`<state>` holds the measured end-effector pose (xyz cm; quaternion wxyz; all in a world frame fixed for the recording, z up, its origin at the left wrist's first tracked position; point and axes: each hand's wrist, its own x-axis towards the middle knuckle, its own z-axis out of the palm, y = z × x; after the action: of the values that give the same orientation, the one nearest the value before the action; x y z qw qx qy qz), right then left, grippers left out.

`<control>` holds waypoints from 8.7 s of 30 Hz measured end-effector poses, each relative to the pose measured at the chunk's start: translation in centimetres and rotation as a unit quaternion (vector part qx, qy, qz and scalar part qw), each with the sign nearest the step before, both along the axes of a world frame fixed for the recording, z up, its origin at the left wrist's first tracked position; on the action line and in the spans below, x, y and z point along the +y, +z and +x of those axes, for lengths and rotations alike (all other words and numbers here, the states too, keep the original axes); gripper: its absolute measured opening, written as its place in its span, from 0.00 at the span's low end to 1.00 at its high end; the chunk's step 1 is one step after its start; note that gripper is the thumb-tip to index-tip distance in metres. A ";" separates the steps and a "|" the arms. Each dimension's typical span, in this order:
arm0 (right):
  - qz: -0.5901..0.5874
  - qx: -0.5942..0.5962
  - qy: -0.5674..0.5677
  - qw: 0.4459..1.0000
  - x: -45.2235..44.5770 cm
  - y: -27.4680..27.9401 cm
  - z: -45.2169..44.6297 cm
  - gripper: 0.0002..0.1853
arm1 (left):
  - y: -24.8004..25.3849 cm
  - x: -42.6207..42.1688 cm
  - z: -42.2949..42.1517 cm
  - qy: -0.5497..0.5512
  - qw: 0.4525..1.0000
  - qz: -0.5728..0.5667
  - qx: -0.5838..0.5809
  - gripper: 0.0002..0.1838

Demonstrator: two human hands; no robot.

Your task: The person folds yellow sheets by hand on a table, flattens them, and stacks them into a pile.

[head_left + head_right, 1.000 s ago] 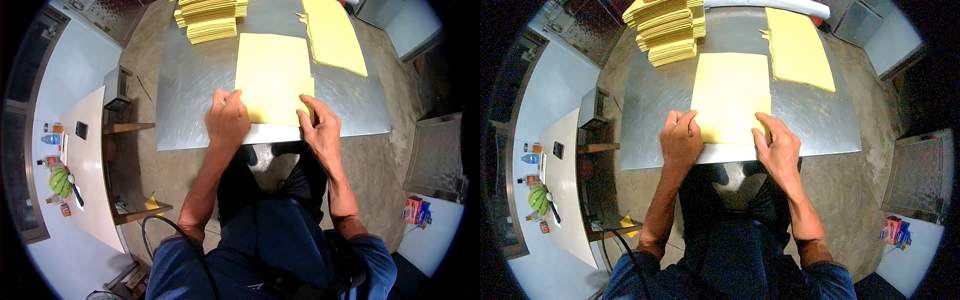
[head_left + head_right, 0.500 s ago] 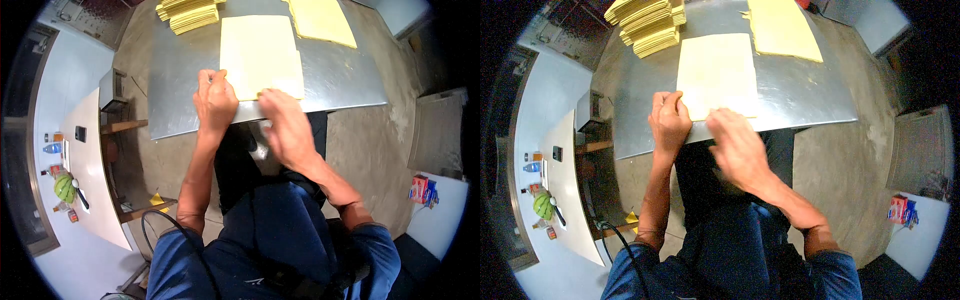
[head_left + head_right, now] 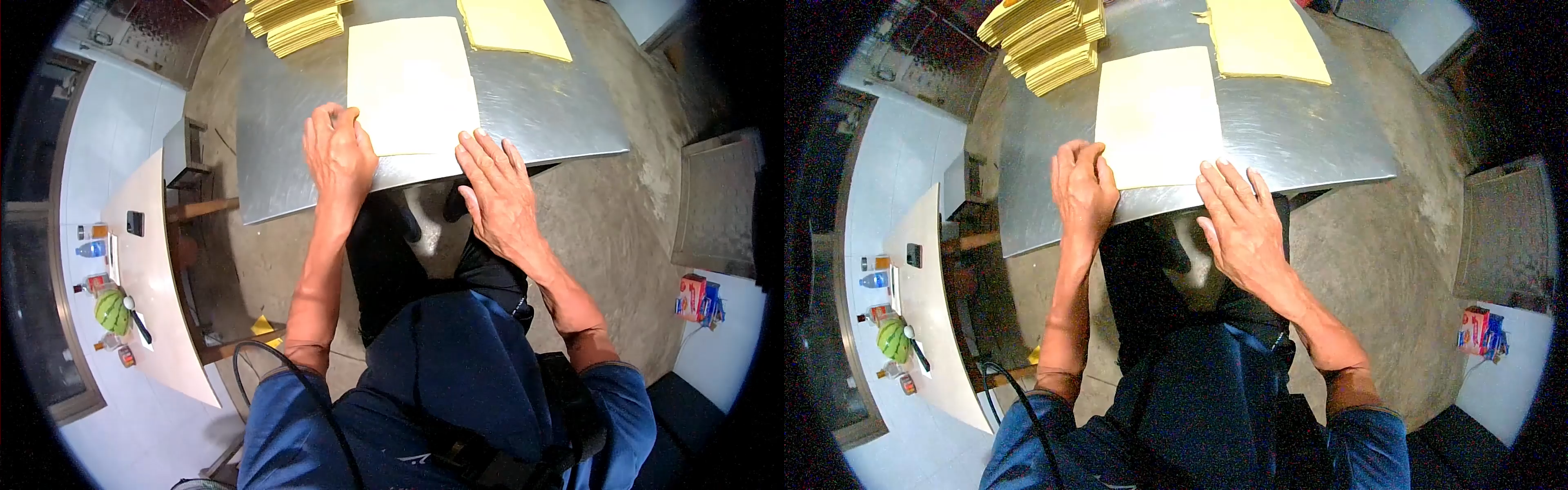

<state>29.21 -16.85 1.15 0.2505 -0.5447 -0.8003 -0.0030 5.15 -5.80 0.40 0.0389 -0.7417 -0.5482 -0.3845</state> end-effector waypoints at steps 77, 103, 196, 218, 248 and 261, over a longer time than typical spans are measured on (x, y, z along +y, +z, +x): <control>0.110 0.106 0.196 0.969 0.7 -1.0 3.4 0.25 | 0.6 -4.8 -7.1 -0.289 0.951 -0.031 0.106 0.37; -0.157 0.277 -0.057 0.946 9.6 1.6 2.9 0.27 | -0.1 -0.4 -2.7 -0.062 0.993 -0.065 -0.082 0.33; 0.037 -0.037 0.012 0.999 3.3 0.6 0.6 0.30 | 0.9 -2.4 0.7 0.031 0.990 0.106 0.086 0.20; 0.019 -0.034 0.116 0.993 12.0 0.6 -5.6 0.33 | 0.0 -5.3 -3.0 -0.149 0.962 -0.118 0.194 0.47; -0.031 -0.116 0.040 0.992 13.9 0.4 0.3 0.35 | -0.1 4.7 -4.0 -0.117 0.951 -0.189 0.217 0.44; -0.063 -0.097 0.072 0.991 15.5 -0.4 -1.3 0.39 | 0.5 4.7 -3.9 -0.121 0.948 -0.190 0.224 0.39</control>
<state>27.87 -1.34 0.72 0.1362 -0.4976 -0.8566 0.0125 1.27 -1.13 0.91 -0.0279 -0.8631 -0.4945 -0.0985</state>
